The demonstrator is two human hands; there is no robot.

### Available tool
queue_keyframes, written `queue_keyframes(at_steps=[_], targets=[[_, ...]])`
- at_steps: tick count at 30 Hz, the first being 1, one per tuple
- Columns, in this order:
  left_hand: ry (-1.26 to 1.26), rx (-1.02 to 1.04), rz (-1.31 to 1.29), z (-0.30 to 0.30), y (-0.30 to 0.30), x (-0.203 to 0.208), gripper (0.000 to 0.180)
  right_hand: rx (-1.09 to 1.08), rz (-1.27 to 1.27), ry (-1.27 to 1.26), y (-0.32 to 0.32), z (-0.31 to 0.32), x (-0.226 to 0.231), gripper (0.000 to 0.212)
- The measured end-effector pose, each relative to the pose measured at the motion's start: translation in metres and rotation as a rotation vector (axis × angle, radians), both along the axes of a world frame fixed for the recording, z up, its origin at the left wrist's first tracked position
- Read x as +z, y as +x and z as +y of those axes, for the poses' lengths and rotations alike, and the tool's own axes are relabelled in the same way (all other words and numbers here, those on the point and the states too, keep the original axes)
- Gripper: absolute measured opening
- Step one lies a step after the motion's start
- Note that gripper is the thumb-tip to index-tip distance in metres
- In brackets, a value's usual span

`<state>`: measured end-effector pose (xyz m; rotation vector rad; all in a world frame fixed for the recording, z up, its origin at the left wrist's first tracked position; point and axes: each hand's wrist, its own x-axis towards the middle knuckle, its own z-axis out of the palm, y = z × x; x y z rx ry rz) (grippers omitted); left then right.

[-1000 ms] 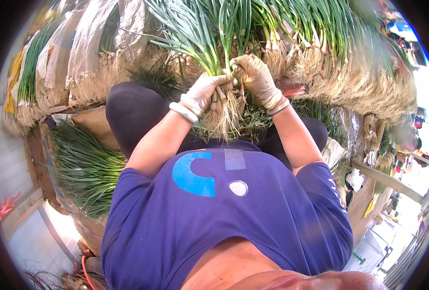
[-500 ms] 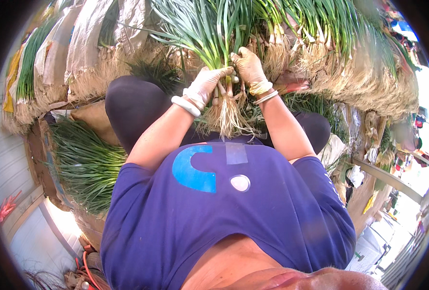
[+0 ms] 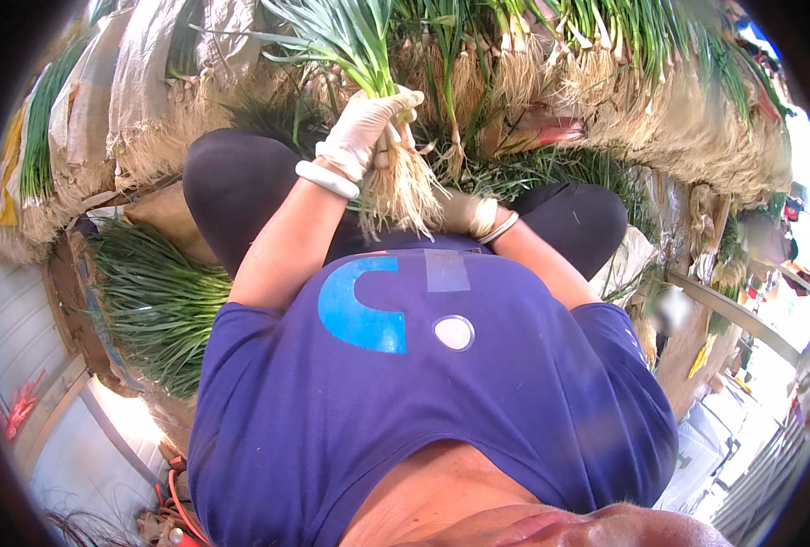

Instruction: The person sorts bundles of green onions by hand, removing loose or damaged outer leaves and arranging the clean stalks into a large pile.

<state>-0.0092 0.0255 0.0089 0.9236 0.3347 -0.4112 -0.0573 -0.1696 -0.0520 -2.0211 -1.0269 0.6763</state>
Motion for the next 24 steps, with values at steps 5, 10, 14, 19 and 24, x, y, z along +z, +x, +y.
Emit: queue_keyframes(at_steps=[5,10,14,19,24], targets=[[0.013,-0.008,-0.020,-0.002,0.000,-0.012,0.015,-0.636,-0.242,-0.312,0.048,-0.024,0.042,0.030],[0.024,-0.043,0.078,-0.013,0.000,-0.025,0.028,-0.710,0.203,-0.248,0.056,-0.020,0.012,0.031],[-0.141,-0.024,0.197,-0.020,-0.006,-0.006,0.024,-0.585,0.451,0.104,0.035,-0.002,0.031,0.024],[0.243,-0.172,0.045,-0.015,-0.007,-0.009,0.020,-0.673,0.305,0.182,0.071,-0.003,0.060,0.032],[0.292,-0.135,0.026,-0.024,-0.011,-0.002,0.018,-0.824,0.253,0.250,0.098,0.020,0.032,0.023]])
